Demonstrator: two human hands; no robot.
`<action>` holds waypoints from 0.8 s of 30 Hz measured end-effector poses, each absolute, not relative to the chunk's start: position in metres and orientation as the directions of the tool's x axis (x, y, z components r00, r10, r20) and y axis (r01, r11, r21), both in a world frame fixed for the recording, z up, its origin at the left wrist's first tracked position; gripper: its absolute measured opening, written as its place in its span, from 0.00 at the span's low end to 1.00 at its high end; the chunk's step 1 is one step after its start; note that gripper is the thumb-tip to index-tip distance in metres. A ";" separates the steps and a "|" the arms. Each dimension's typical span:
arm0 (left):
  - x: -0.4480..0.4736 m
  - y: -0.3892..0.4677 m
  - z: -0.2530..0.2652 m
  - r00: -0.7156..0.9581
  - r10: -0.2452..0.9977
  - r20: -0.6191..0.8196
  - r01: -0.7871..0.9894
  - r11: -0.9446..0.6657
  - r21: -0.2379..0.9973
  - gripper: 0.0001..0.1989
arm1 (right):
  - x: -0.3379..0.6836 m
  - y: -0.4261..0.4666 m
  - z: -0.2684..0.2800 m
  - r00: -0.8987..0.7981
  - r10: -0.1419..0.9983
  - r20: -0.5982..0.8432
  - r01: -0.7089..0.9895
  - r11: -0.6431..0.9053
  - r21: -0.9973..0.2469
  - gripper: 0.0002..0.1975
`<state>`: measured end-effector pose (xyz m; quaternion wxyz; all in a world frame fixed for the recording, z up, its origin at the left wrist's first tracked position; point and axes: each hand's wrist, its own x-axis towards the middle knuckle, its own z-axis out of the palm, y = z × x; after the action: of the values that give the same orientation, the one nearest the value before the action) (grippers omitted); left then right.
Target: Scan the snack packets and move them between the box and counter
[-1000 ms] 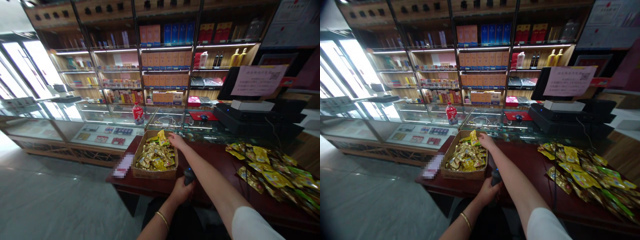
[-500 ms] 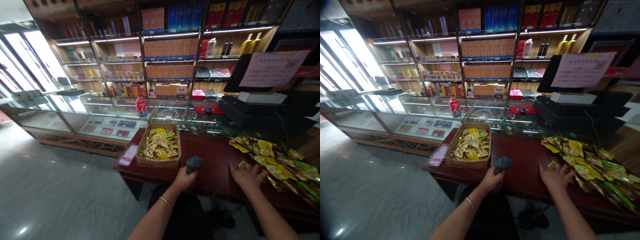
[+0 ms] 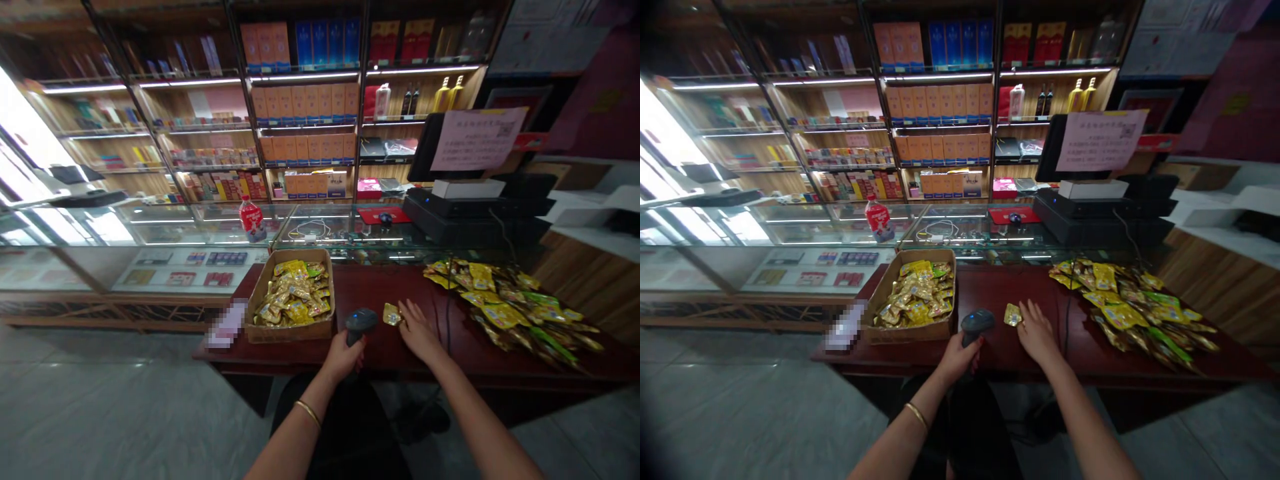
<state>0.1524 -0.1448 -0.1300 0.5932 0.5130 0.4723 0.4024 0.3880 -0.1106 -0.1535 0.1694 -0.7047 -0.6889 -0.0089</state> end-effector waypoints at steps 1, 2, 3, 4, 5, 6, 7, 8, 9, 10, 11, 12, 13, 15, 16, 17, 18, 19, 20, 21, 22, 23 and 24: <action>0.153 -0.145 -0.130 0.231 0.962 -0.148 0.005 0.151 0.989 0.24 | 0.398 -0.108 -0.154 0.077 0.965 0.250 0.968 -0.011 -0.252 0.30; 0.153 -0.144 -0.130 0.232 0.961 -0.148 0.003 0.151 0.989 0.24 | 0.406 -0.106 -0.155 0.096 0.962 0.255 0.961 -0.023 -0.277 0.30; 0.153 -0.144 -0.131 0.234 0.961 -0.147 0.001 0.151 0.989 0.25 | 0.412 -0.104 -0.157 0.105 0.960 0.260 0.953 -0.023 -0.301 0.30; 0.153 -0.144 -0.131 0.238 0.960 -0.146 0.001 0.150 0.989 0.25 | 0.415 -0.104 -0.160 0.106 0.957 0.270 0.945 -0.012 -0.328 0.27; 0.152 -0.144 -0.130 0.244 0.959 -0.147 0.002 0.151 0.989 0.25 | 0.416 -0.104 -0.163 0.105 0.952 0.286 0.934 0.004 -0.356 0.25; 0.152 -0.144 -0.130 0.253 0.956 -0.148 0.003 0.152 0.988 0.25 | 0.414 -0.104 -0.166 0.112 0.944 0.311 0.922 0.018 -0.386 0.23; 0.151 -0.144 -0.130 0.264 0.953 -0.149 0.005 0.153 0.988 0.25 | 0.412 -0.104 -0.169 0.129 0.932 0.340 0.909 0.027 -0.417 0.22; 0.150 -0.145 -0.130 0.274 0.950 -0.148 0.007 0.152 0.988 0.24 | 0.408 -0.105 -0.173 0.154 0.916 0.371 0.894 0.031 -0.446 0.22; 0.149 -0.145 -0.129 0.284 0.948 -0.146 0.007 0.150 0.989 0.24 | 0.405 -0.106 -0.176 0.182 0.898 0.401 0.880 0.033 -0.474 0.23; 0.149 -0.145 -0.128 0.294 0.945 -0.142 0.007 0.147 0.989 0.23 | 0.402 -0.107 -0.179 0.209 0.880 0.427 0.867 0.035 -0.497 0.25; 0.148 -0.146 -0.128 0.299 0.944 -0.140 0.007 0.144 0.989 0.23 | 0.400 -0.108 -0.181 0.230 0.863 0.450 0.856 0.040 -0.516 0.26; 0.148 -0.146 -0.127 0.302 0.943 -0.140 0.010 0.144 0.990 0.23 | 0.398 -0.109 -0.182 0.245 0.849 0.468 0.847 0.047 -0.530 0.26; 0.147 -0.146 -0.126 0.305 0.941 -0.143 0.015 0.146 0.989 0.22 | 0.398 -0.110 -0.183 0.254 0.838 0.482 0.841 0.055 -0.539 0.27; 0.147 -0.146 -0.125 0.315 0.936 -0.154 0.023 0.155 0.988 0.22 | 0.398 -0.112 -0.182 0.263 0.823 0.504 0.835 0.067 -0.546 0.27; 0.147 -0.146 -0.125 0.320 0.934 -0.159 0.025 0.160 0.987 0.22 | 0.398 -0.113 -0.181 0.263 0.818 0.512 0.835 0.072 -0.545 0.27; 0.147 -0.146 -0.125 0.322 0.933 -0.162 0.024 0.163 0.986 0.22 | 0.398 -0.114 -0.180 0.262 0.814 0.518 0.836 0.077 -0.543 0.27; 0.147 -0.146 -0.125 0.323 0.932 -0.162 0.021 0.164 0.986 0.21 | 0.397 -0.114 -0.178 0.259 0.812 0.523 0.837 0.081 -0.541 0.27; 0.147 -0.146 -0.126 0.323 0.933 -0.158 0.015 0.162 0.987 0.21 | 0.396 -0.115 -0.177 0.256 0.811 0.526 0.838 0.086 -0.539 0.26; 0.147 -0.146 -0.126 0.324 0.933 -0.153 0.010 0.158 0.987 0.21 | 0.395 -0.116 -0.175 0.253 0.811 0.528 0.837 0.090 -0.539 0.26; 0.147 -0.146 -0.127 0.326 0.934 -0.148 0.007 0.154 0.988 0.21 | 0.393 -0.116 -0.174 0.252 0.811 0.527 0.836 0.092 -0.542 0.26; 0.147 -0.146 -0.127 0.326 0.934 -0.144 0.005 0.150 0.989 0.21 | 0.392 -0.117 -0.172 0.255 0.812 0.525 0.833 0.092 -0.546 0.26; 0.147 -0.146 -0.128 0.325 0.935 -0.144 0.008 0.150 0.989 0.21 | 0.390 -0.118 -0.171 0.260 0.813 0.521 0.828 0.090 -0.553 0.26; 0.147 -0.146 -0.128 0.321 0.936 -0.148 0.014 0.151 0.988 0.21 | 0.389 -0.118 -0.171 0.268 0.814 0.515 0.822 0.086 -0.563 0.25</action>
<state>0.1475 -0.1462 -0.1280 0.6139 0.5326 0.4457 0.3753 0.3888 -0.1182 -0.1707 0.4204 -0.6761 -0.6052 -0.0048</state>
